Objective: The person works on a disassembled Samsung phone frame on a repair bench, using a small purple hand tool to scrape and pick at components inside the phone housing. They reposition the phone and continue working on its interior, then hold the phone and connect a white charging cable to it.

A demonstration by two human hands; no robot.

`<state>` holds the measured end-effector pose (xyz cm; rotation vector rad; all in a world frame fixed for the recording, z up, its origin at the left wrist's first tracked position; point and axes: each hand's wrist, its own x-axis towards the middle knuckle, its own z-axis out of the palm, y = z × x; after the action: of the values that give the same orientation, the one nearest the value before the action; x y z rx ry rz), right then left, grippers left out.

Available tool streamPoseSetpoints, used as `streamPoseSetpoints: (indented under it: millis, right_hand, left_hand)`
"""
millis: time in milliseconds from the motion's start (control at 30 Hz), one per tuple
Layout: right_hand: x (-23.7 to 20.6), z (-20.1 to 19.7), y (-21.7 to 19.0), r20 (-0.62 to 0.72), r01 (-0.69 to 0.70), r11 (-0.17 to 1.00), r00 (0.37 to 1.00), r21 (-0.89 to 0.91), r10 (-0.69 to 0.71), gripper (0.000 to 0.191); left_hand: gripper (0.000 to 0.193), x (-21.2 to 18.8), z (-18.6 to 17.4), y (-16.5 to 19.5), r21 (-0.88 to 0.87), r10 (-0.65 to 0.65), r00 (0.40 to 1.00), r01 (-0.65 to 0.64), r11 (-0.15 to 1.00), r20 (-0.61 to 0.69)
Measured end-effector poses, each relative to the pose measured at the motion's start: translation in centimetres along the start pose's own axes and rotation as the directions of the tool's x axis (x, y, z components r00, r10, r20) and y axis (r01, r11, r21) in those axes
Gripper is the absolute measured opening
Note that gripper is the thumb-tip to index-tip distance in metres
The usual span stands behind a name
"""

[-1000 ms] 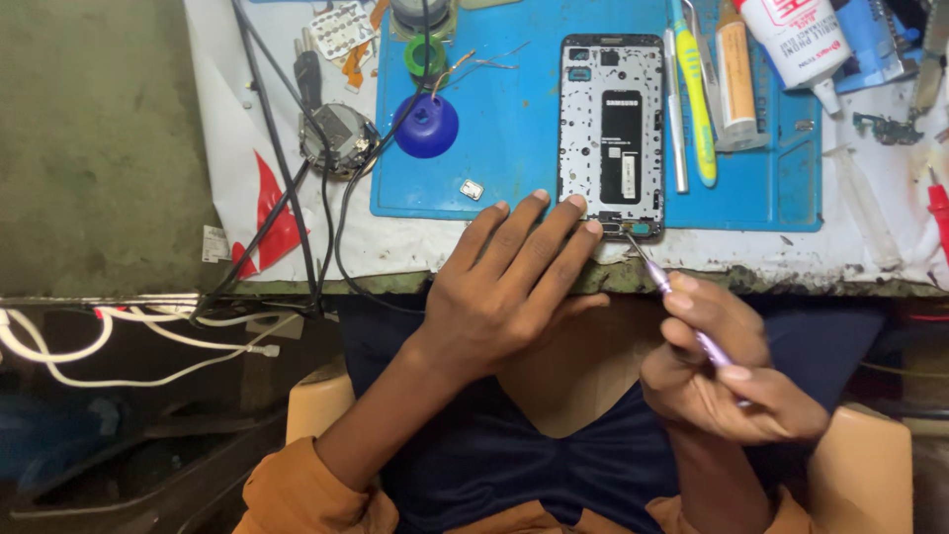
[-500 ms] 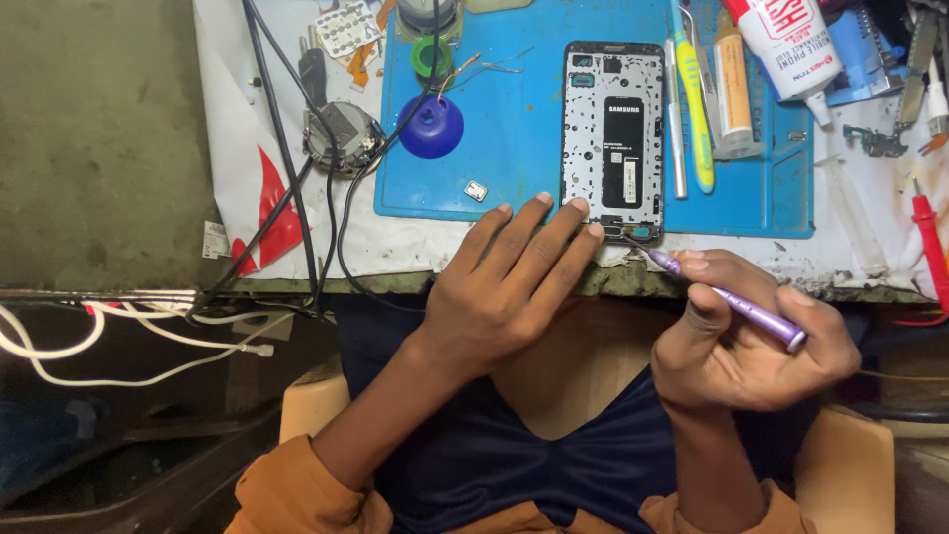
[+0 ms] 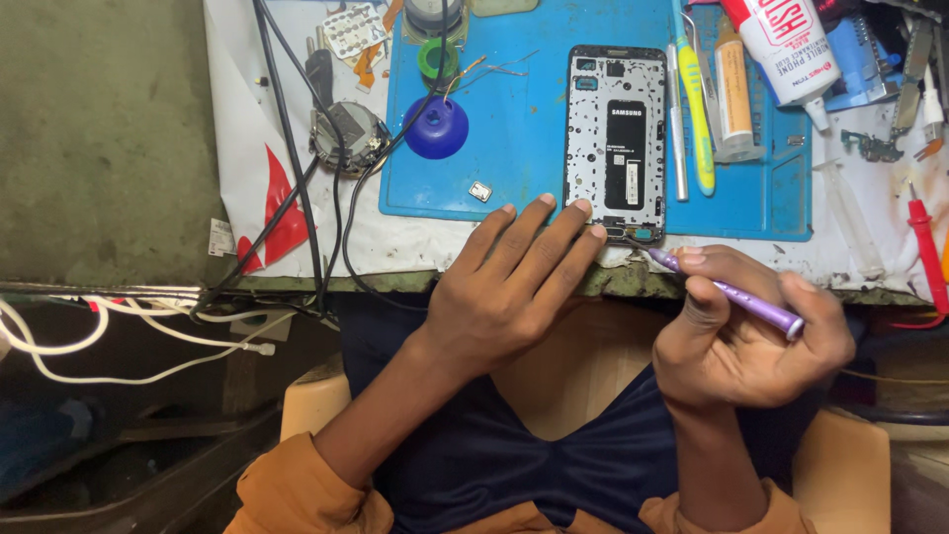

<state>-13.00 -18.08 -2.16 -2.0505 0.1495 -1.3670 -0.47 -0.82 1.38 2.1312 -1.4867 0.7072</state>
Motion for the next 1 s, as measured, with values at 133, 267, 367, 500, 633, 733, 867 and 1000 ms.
streamPoseSetpoints:
  millis: [133, 267, 367, 500, 633, 733, 867, 1000]
  right_hand:
    - [0.1, 0.1, -0.1, -0.008, -0.015, 1.0, 1.0, 0.017, 0.015, 0.042]
    - [0.1, -0.1, 0.0, 0.001, -0.028, 1.0, 1.0, 0.015, 0.028, 0.043]
    - [0.2, -0.1, -0.1, 0.002, -0.031, 0.999, 1.0, -0.03, 0.031, 0.044]
    - [1.5, -0.3, -0.8, 0.098, -0.115, 0.993, 0.989, 0.034, 0.111, 0.045]
    - [5.0, -0.7, -2.1, 0.282, -0.138, 0.989, 0.948, -0.055, 0.149, 0.052]
    - [8.1, -0.7, -2.7, 0.43, 0.078, 0.98, 0.903, -0.185, 0.01, 0.06]
    - [9.4, 0.1, -3.2, 0.473, 0.057, 0.996, 0.881, -0.071, -0.016, 0.069]
    - [8.7, 0.0, -2.9, 0.443, -0.073, 0.988, 0.896, 0.136, 0.006, 0.065]
  left_hand:
    - [0.037, -0.1, 0.0, 0.0, 0.004, 0.004, 1.0, -0.004, 1.0, 0.001]
    - [0.037, -0.1, 0.0, -0.1, 0.006, 0.004, 1.0, -0.004, 1.0, 0.001]
    - [0.036, -0.1, 0.1, 0.0, 0.003, 0.002, 1.0, -0.002, 1.0, -0.004]
    - [0.036, -0.1, 0.2, -0.1, 0.003, 0.006, 1.0, -0.006, 1.0, -0.017]
    - [0.037, -0.1, 0.3, -0.2, 0.0, 0.013, 1.0, -0.013, 1.0, -0.024]
    - [0.037, -0.1, 0.3, -0.2, -0.005, 0.016, 0.999, -0.016, 1.0, -0.031]
    - [0.037, 0.0, 0.2, -0.2, 0.006, 0.019, 0.999, -0.019, 1.0, -0.044]
    - [0.037, 0.0, 0.2, -0.2, -0.006, 0.015, 0.999, -0.015, 1.0, -0.038]
